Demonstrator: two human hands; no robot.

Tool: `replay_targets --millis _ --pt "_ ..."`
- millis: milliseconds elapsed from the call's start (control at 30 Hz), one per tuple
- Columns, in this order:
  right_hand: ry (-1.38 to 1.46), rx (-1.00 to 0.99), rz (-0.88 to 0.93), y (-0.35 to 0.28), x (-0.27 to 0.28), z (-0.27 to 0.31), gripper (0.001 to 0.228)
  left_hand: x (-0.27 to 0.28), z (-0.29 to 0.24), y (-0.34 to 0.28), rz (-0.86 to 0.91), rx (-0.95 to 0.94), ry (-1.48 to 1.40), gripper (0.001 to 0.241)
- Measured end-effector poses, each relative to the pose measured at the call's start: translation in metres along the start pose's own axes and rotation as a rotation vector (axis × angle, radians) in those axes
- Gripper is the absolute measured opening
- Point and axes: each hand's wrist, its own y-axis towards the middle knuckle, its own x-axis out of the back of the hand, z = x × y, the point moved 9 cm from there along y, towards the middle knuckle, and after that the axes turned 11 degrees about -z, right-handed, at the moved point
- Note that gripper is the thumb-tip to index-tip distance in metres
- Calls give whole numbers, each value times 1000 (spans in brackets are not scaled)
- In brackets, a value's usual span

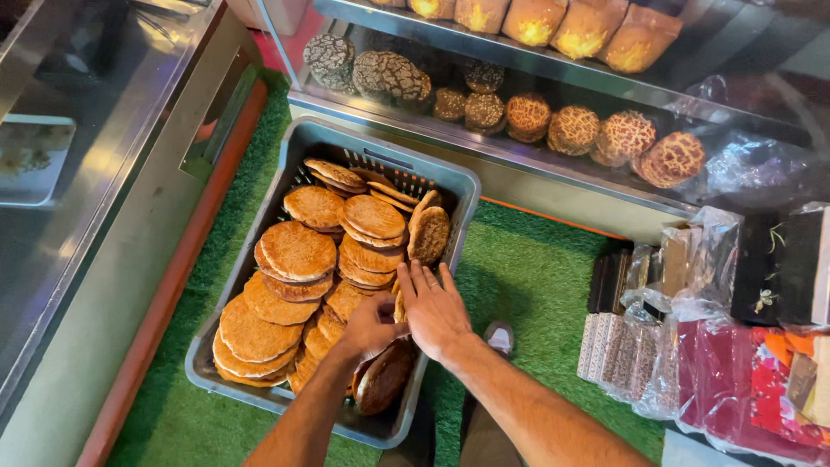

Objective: The person repeatedly picks round biscuits from a gray basket, places them on a metal tray, and stacks them into a tall pile. The person then moves the stack back into the basket and repeats the process multiple times.

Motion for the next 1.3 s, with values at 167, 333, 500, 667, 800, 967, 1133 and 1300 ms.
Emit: replay_targets --millis 167,333,500,667,800,967,1133,1300 --pt "-24 -31 -17 -4 -9 -9 90 14 -53 -29 -121 -185 379 39" --pt "-13 7 -73 -6 19 -2 80 6 -50 -23 -126 -241 425 40" --pt "-1 123 -189 -10 12 8 63 3 -43 -25 -125 -259 442 39" --pt "-36 34 -77 3 11 -2 60 -13 -45 -29 -168 -339 633 40" --pt "-111 -68 84 1 13 -20 57 -22 -94 -60 -200 -444 755 83" --pt "10 13 13 -11 25 -17 59 -15 -124 -79 -281 -540 976 77" --pt "-49 -47 87 -10 24 -27 76 -29 -91 -61 -129 -545 982 88" --pt "-70 -98 174 11 11 -41 80 -21 -59 -28 -163 -554 862 53"
